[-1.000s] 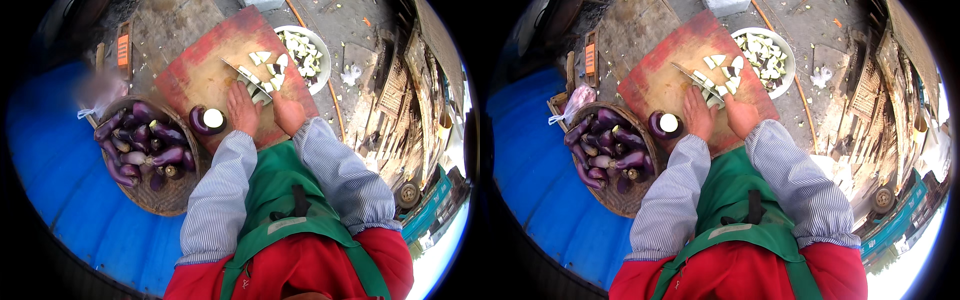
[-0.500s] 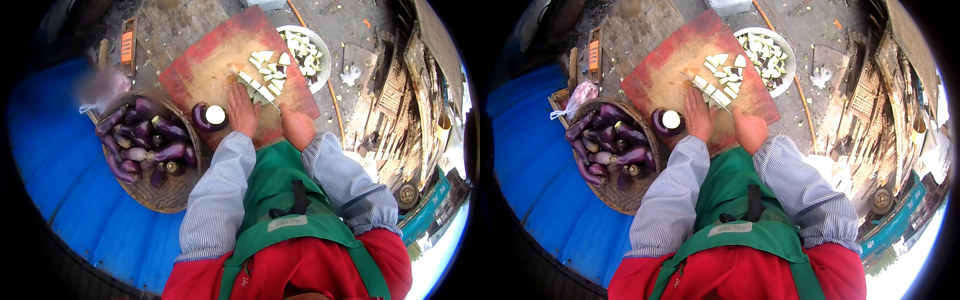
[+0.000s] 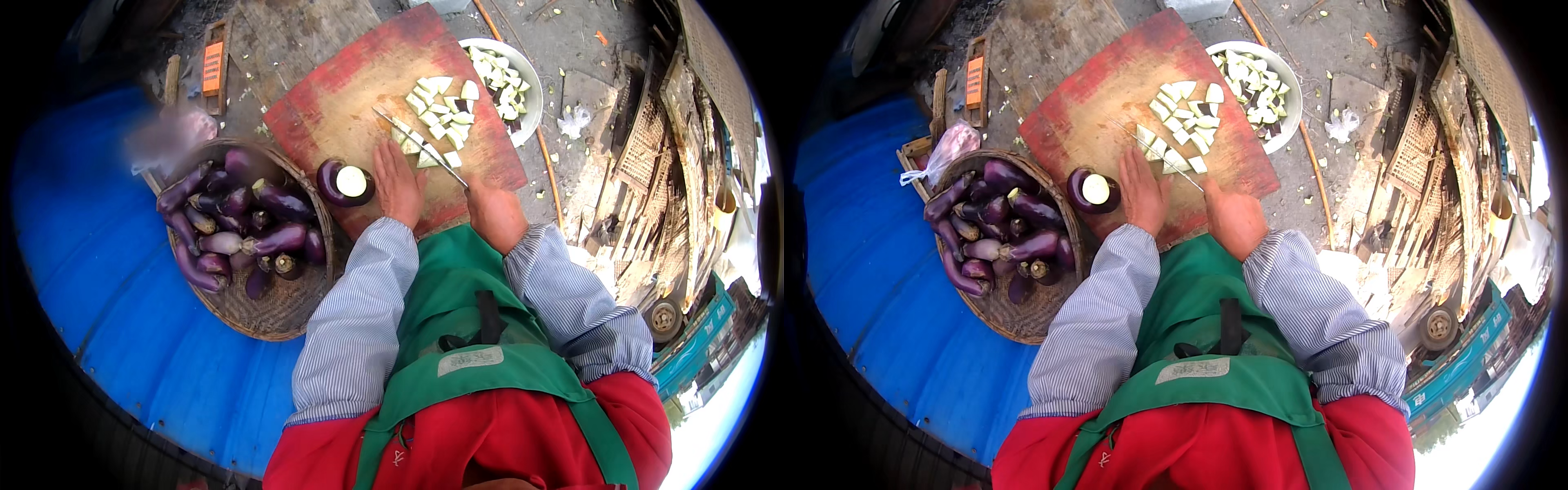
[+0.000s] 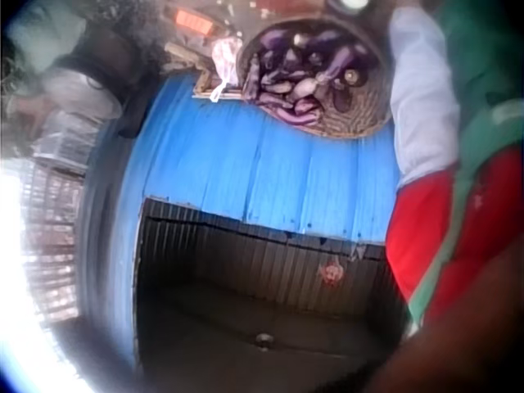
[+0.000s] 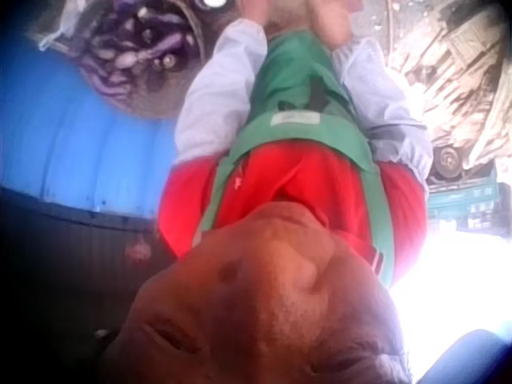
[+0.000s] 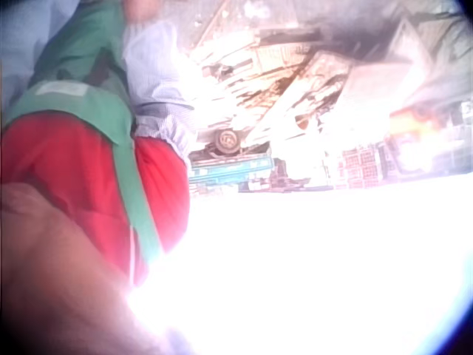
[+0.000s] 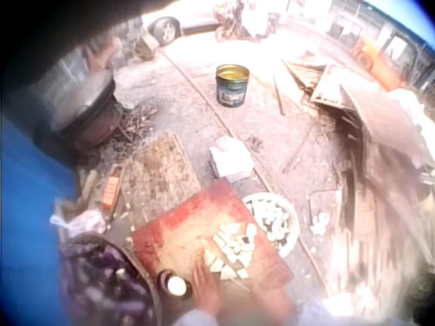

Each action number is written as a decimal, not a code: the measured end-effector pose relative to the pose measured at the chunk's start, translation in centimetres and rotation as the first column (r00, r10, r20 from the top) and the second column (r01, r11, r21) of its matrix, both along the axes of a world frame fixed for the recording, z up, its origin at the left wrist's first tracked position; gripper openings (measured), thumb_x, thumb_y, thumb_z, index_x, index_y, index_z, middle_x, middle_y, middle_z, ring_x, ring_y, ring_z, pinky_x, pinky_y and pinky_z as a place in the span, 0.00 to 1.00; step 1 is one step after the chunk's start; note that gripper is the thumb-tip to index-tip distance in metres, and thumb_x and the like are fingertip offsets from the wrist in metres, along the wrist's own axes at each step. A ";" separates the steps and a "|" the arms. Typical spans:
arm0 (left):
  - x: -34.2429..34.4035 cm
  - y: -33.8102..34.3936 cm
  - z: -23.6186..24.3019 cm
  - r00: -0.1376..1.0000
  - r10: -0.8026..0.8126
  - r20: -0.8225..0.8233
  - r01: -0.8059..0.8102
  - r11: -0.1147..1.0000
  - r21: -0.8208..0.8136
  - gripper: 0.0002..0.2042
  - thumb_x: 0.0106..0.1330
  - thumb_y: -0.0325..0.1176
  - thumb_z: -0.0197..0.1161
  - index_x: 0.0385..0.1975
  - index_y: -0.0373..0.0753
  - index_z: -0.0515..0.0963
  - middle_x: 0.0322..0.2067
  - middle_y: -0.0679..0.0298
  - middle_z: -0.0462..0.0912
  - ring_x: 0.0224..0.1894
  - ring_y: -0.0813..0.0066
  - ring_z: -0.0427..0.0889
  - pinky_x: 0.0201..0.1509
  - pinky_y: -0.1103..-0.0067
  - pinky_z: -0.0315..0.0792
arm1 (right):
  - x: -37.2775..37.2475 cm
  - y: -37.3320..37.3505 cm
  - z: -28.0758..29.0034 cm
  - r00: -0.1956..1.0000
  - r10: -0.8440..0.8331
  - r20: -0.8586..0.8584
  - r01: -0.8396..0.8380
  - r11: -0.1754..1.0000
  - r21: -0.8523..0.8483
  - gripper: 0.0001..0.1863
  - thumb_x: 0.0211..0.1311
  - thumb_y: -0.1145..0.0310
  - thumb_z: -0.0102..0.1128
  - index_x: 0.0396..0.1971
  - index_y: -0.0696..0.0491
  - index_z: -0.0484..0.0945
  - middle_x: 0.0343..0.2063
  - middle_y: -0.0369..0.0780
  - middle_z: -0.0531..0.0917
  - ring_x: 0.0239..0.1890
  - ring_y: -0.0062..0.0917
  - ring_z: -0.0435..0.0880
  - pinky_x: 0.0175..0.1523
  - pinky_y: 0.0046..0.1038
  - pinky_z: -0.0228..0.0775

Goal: The person repeatedly selects eggplants from a basket, places them on a cutting board, and uses a cleaver to slice them into small cubes. The cut pieces are transferred into a white bowl. The process continues with multiple eggplants until the bowl is filled.

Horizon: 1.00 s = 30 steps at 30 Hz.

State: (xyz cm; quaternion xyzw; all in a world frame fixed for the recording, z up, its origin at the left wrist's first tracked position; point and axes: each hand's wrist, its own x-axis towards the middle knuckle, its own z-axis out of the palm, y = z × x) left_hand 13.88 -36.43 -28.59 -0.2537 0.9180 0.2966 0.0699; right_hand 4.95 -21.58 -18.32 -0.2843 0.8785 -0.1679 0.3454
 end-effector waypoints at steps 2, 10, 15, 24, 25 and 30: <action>-0.2 0.1 0.1 0.998 -0.033 0.062 0.031 0.999 0.028 0.39 0.59 0.36 0.63 0.64 0.23 0.49 0.66 0.40 0.48 0.69 0.44 0.46 0.71 0.62 0.45 | 0.1 0.3 -1.0 0.998 0.059 -0.001 -0.059 0.997 0.042 0.14 0.57 0.74 0.50 0.43 0.55 0.65 0.20 0.48 0.80 0.27 0.45 0.81 0.30 0.45 0.71; -1.1 0.7 -0.6 0.999 0.006 0.032 -0.008 0.999 0.044 0.37 0.59 0.33 0.63 0.64 0.26 0.50 0.67 0.42 0.49 0.70 0.46 0.46 0.71 0.60 0.44 | -0.5 -2.8 -6.5 0.997 -0.070 0.012 0.071 0.996 -0.063 0.12 0.59 0.73 0.49 0.42 0.58 0.66 0.22 0.51 0.80 0.29 0.47 0.81 0.32 0.45 0.70; -0.5 0.3 0.2 0.998 -0.034 0.053 0.029 0.995 0.094 0.35 0.63 0.30 0.56 0.66 0.25 0.46 0.68 0.43 0.46 0.71 0.47 0.44 0.73 0.64 0.42 | 0.0 -1.2 -7.7 0.943 -0.330 0.036 0.324 0.892 -0.314 0.15 0.63 0.69 0.50 0.47 0.59 0.68 0.25 0.54 0.80 0.30 0.51 0.79 0.34 0.47 0.70; -2.3 -7.0 6.8 0.793 0.609 -0.034 -0.405 0.568 0.717 0.23 0.73 0.31 0.42 0.67 0.33 0.53 0.62 0.53 0.61 0.59 0.65 0.70 0.60 0.72 0.68 | 2.8 2.8 -3.4 0.986 0.031 0.164 -0.025 0.999 -0.037 0.14 0.55 0.74 0.53 0.43 0.57 0.67 0.22 0.51 0.80 0.27 0.47 0.81 0.32 0.44 0.72; -3.5 -7.7 6.4 0.823 0.567 0.016 -0.411 0.576 0.706 0.23 0.73 0.33 0.43 0.66 0.34 0.54 0.62 0.54 0.62 0.57 0.67 0.70 0.59 0.72 0.68 | 3.3 3.1 -5.1 0.991 0.058 0.121 -0.052 0.997 -0.057 0.15 0.52 0.75 0.53 0.41 0.56 0.66 0.23 0.50 0.81 0.28 0.45 0.82 0.33 0.44 0.73; -10.4 -11.4 -0.6 0.968 0.224 0.115 -0.247 0.755 0.608 0.24 0.72 0.44 0.46 0.64 0.38 0.62 0.61 0.49 0.63 0.65 0.56 0.61 0.69 0.71 0.53 | 1.5 1.2 -4.5 0.985 0.003 0.170 0.005 0.999 -0.046 0.18 0.53 0.74 0.53 0.45 0.57 0.66 0.24 0.50 0.81 0.29 0.46 0.82 0.34 0.44 0.73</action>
